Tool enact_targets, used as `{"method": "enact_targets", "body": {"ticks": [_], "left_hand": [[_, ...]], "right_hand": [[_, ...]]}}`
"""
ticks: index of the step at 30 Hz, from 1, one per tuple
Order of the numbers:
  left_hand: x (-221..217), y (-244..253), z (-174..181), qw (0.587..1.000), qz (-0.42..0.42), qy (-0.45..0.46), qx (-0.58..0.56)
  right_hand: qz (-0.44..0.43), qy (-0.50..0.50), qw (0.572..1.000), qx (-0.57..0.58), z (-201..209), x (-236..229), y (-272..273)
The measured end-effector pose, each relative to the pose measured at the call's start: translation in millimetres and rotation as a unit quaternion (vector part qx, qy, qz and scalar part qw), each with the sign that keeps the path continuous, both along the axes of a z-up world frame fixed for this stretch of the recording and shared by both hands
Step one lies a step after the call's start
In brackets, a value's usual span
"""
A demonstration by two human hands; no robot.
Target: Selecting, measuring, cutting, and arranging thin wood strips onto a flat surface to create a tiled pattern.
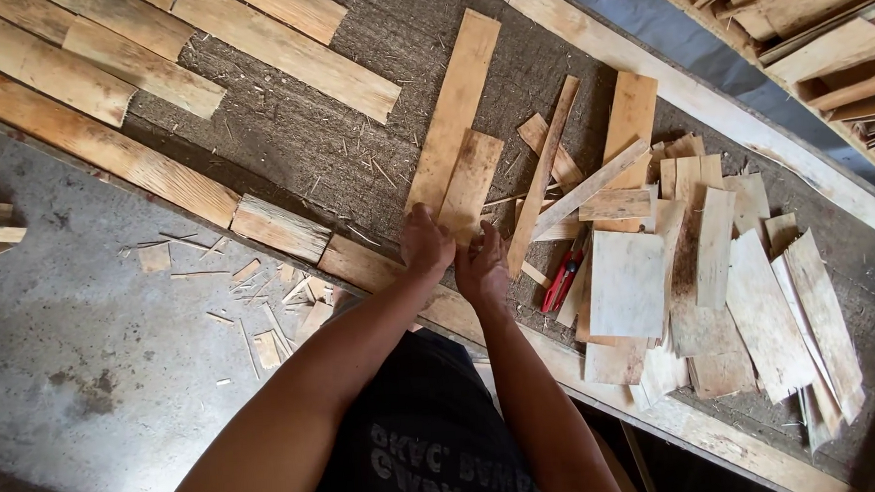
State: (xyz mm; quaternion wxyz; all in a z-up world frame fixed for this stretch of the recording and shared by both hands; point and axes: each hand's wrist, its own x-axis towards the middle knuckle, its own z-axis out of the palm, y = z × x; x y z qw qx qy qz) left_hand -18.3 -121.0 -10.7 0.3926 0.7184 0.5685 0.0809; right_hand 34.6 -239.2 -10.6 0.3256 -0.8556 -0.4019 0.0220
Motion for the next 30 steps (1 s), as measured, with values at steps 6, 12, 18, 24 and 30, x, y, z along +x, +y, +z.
{"method": "enact_targets", "body": {"ticks": [6,12,18,24,30], "left_hand": [[15.5,-8.7,-62.6,0.992,0.007,-0.051,-0.117],[4.7,-2.0,-23.2,0.994,0.057,-0.066,-0.064],[-9.9,30.6,24.4,0.990,-0.073,0.074,0.100],[3.4,41.7,48.8,0.998,0.010,0.061,-0.008],[16.2,49.0,8.6,0.996,0.067,-0.003,-0.057]], "right_hand": [[-0.146,0.308,0.940,-0.017,-7.0,13.3,10.0],[-0.108,0.192,0.969,-0.109,49.4,9.5,14.8],[0.115,0.078,0.963,-0.229,73.1,2.6,18.2],[0.106,0.018,0.962,-0.251,55.1,-3.0,13.0],[0.086,0.026,0.936,-0.340,81.6,-10.9,19.1]]}}
